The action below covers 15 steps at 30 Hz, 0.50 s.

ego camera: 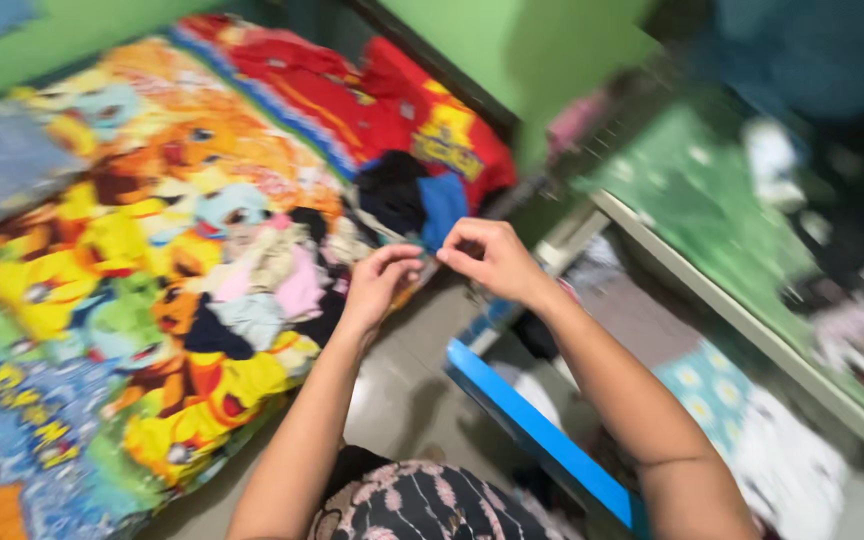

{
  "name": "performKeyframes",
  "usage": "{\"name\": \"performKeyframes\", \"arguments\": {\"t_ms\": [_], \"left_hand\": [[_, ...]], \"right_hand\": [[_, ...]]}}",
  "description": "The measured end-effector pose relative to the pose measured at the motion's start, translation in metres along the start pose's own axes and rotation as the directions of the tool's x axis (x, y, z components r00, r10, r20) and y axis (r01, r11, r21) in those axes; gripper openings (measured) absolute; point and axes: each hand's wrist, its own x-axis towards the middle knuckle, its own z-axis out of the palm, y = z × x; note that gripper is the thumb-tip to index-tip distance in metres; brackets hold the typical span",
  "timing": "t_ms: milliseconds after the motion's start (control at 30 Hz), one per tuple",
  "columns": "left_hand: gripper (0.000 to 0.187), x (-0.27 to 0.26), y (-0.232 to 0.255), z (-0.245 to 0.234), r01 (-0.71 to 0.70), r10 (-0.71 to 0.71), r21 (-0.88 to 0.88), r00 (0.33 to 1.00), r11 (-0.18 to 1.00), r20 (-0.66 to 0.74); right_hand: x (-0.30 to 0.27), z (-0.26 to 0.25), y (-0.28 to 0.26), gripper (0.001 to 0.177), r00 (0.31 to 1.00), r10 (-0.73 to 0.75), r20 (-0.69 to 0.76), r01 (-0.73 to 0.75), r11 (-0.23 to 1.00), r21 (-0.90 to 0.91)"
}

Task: The person folds various garments on a bed and places them into an open drawer. Items handled include a white shirt, a leopard-print top, a gray shirt, a black top, and a white cloth. The drawer is partially filled with other folded clothes.

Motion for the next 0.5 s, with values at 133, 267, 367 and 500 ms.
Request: {"name": "performKeyframes", "arguments": {"t_ms": [133,267,367,500], "left_hand": [[0.024,0.019,-0.012,-0.11,-0.067,0.057,-0.021,0.95,0.998,-0.308],[0.026,0.032,-0.028,-0.207,-0.034,0.011,-0.04,0.877,0.999,-0.48],[0.025,0.045,-0.032,-0.261,-0.004,-0.01,-0.025,0.857,1.0,-0.516],[0.024,0.058,-0.033,-0.311,0.043,-0.06,-0.046,0.855,0.998,-0.515]], "right_hand": [[0.084,0.053,0.031,0.012,0.955,-0.203,0.217,0.22,0.974,-0.056],[0.162,0.108,0.086,0.012,0.878,-0.06,0.474,0.13,0.985,-0.117],[0.21,0.144,0.138,0.017,0.84,0.09,0.534,0.065,0.962,-0.264],[0.249,0.19,0.203,0.019,0.835,0.174,0.522,-0.046,0.967,-0.25]]}}
